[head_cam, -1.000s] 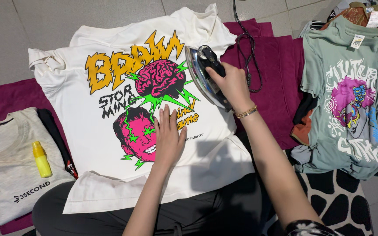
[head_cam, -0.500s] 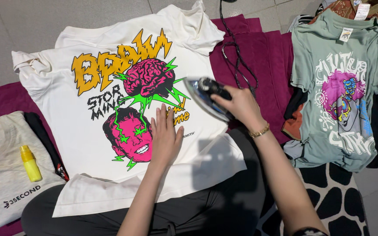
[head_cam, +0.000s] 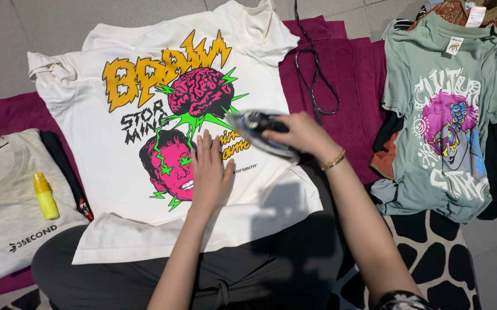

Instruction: The person irons a white t-shirt with a graphic print on a maroon cloth laid on the floor. They use a handheld iron and a yellow spray bottle, applying liquid to the shirt before ironing. The person flips the shirt over to iron the back side and continues ironing both sides.

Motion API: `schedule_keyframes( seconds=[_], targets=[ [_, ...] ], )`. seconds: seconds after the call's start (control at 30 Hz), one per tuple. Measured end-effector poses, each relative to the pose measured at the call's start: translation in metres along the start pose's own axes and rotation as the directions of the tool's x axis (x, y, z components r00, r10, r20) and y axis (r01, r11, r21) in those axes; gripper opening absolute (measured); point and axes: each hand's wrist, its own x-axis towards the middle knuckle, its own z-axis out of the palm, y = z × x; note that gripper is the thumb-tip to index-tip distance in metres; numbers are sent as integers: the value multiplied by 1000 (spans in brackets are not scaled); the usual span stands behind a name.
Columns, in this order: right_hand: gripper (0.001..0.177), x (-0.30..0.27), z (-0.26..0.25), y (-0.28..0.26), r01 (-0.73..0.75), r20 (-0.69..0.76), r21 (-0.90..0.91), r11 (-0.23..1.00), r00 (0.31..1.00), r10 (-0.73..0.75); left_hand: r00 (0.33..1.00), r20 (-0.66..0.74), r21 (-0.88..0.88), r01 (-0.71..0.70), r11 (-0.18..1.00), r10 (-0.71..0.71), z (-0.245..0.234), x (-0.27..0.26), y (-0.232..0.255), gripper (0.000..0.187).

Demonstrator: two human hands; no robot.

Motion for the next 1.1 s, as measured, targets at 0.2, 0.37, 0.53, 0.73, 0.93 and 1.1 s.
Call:
schedule_keyframes(
  seconds=[0.2, 0.37, 0.53, 0.73, 0.93, 1.1],
  targets=[
    [44, 10, 22, -35, -72, -84, -150, 986, 995, 60, 999, -37, 35, -19, 999, 20, -3, -6, -11, 69],
    [49, 38, 34, -36, -136, -254, -75, 988, 961, 113, 998, -53, 34, -16, 999, 18, -8, -11, -15, 69],
    [48, 25, 36, -36, 42, -33, 14, 999, 999, -42, 994, -114, 13, 9, 1000, -8, -19, -20, -26, 66],
    [53, -15, 50, -56, 109, 246, -242, 964, 968, -48, 987, -152, -37, 50, 998, -55, -30, -28, -38, 60],
    [47, -6, 53, -65, -58, -59, -169, 984, 997, 49, 987, -152, -84, 44, 996, -56, -30, -27, -39, 61],
    [47, 26, 64, -59, -144, -281, -10, 990, 950, 135, 987, -150, -99, 43, 994, -57, -28, -28, -39, 60]
  ],
)
